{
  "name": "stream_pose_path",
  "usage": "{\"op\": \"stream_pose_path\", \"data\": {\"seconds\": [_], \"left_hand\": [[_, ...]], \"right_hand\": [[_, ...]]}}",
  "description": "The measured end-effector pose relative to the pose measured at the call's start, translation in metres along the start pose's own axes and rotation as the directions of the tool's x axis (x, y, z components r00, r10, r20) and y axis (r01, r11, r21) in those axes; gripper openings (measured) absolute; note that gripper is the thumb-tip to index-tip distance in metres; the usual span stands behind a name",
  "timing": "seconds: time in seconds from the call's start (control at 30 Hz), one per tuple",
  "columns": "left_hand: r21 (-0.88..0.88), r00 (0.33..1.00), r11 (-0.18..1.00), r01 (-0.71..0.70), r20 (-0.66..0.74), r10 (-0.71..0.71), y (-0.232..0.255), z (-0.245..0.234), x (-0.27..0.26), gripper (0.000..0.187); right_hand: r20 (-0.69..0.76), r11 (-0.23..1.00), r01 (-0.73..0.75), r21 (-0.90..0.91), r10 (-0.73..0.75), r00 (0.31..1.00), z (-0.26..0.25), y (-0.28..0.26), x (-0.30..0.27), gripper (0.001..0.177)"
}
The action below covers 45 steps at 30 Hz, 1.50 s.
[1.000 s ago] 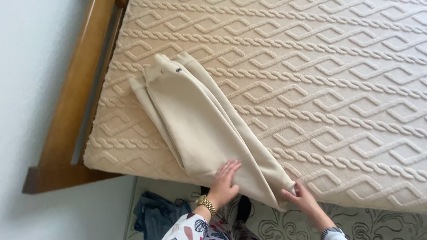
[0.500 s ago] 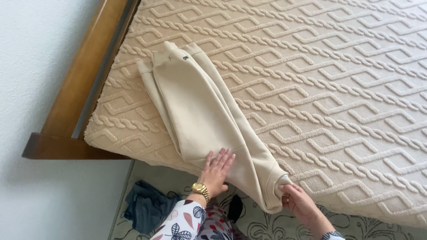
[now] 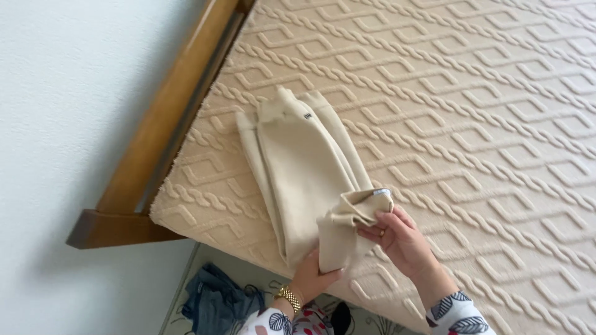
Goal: Folding clothes on a bed, picking up a handheld vacuum, and closing curtains in a bedroom.
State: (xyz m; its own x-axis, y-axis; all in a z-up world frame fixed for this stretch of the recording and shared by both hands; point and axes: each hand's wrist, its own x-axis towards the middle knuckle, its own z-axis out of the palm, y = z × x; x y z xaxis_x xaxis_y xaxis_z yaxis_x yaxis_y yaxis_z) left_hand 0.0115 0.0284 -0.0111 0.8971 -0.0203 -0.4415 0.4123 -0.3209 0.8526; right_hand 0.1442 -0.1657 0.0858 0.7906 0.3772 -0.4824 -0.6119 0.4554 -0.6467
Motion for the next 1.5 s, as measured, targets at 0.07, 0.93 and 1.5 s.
{"op": "stream_pose_path", "data": {"seconds": [0.07,0.93,1.5], "left_hand": [[-0.088,0.988,0.985,0.151,0.000,-0.152,0.014,-0.021,0.007,0.057],[-0.634,0.796,0.501,0.589,0.351,-0.493,0.044,-0.112,0.045,0.064],[-0.500,0.537,0.235,0.833,0.634,-0.556,-0.022,0.001,-0.088,0.048]], "right_hand": [[-0.057,1.000,0.007,-0.019,-0.008,0.998,0.031,-0.003,0.029,0.017],[0.640,-0.518,0.645,-0.562,0.223,0.735,0.037,0.053,0.057,0.096],[0.652,-0.315,0.749,-0.583,0.368,0.663,-0.030,0.079,-0.121,0.089]]}}
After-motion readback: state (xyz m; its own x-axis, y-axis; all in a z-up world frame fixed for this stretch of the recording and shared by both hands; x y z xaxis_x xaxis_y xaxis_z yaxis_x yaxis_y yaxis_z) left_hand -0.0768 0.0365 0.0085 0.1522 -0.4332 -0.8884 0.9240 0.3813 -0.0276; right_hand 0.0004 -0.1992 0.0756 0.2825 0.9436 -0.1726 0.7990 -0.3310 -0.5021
